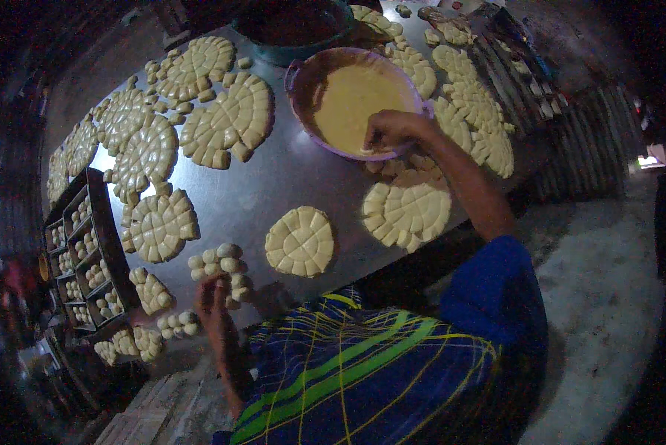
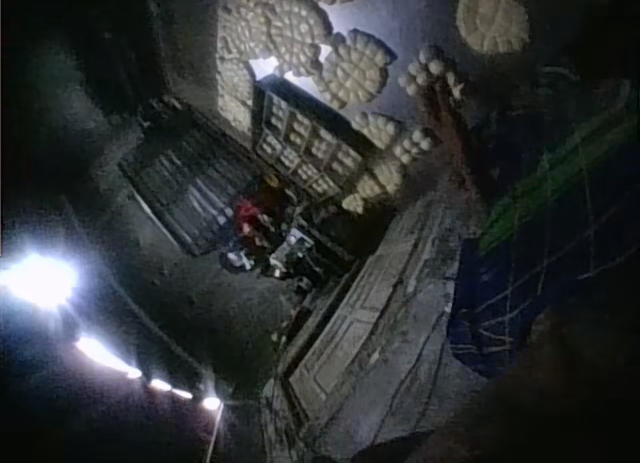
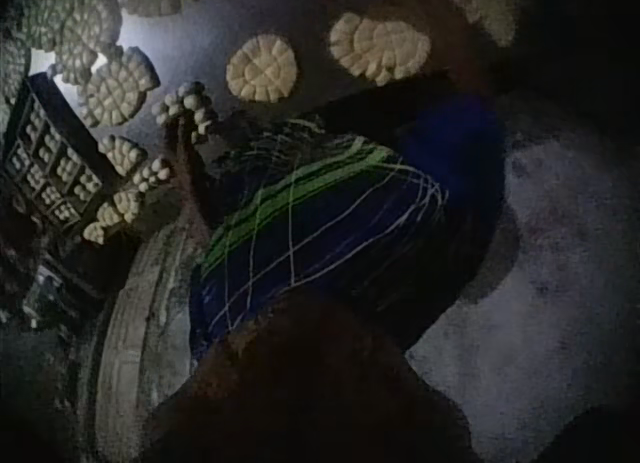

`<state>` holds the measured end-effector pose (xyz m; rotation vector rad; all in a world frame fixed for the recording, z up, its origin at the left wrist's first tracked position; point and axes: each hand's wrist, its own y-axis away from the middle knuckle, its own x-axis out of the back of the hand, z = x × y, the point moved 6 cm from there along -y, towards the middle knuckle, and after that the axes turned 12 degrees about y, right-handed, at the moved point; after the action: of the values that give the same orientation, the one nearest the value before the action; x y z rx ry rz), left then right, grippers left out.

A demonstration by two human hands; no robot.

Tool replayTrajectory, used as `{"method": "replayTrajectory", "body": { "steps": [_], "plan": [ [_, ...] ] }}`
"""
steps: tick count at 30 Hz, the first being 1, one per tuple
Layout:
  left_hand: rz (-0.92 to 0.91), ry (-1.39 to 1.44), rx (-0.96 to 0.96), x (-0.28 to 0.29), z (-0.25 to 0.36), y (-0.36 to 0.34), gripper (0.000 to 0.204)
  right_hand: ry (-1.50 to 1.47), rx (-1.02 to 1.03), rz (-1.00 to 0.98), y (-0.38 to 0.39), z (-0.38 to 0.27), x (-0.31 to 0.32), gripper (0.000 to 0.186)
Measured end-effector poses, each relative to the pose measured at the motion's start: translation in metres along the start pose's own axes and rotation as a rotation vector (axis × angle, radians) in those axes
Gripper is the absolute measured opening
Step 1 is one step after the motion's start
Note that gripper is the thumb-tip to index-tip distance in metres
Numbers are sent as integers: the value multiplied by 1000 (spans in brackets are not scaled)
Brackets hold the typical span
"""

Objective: The person picks up small dough balls from a metal table, flattens them, adds dark filling from a bowl by hand, and rolls them into rounded shapes.

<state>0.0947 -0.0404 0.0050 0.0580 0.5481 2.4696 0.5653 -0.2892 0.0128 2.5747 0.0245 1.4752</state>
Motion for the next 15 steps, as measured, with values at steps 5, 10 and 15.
{"method": "replayTrajectory", "body": {
  "steps": [5,10,15],
  "plan": [
    [-22,-57,7,-20,10,2,23,-19,-49,-254,-11,-14,17,25],
    [-103,-48,-44,-29,16,-7,22,81,-103,-117,-5,-25,24,23],
    [-166,3,131,-49,37,-1,20,82,-145,3,8,-52,30,21]
  ]
}}
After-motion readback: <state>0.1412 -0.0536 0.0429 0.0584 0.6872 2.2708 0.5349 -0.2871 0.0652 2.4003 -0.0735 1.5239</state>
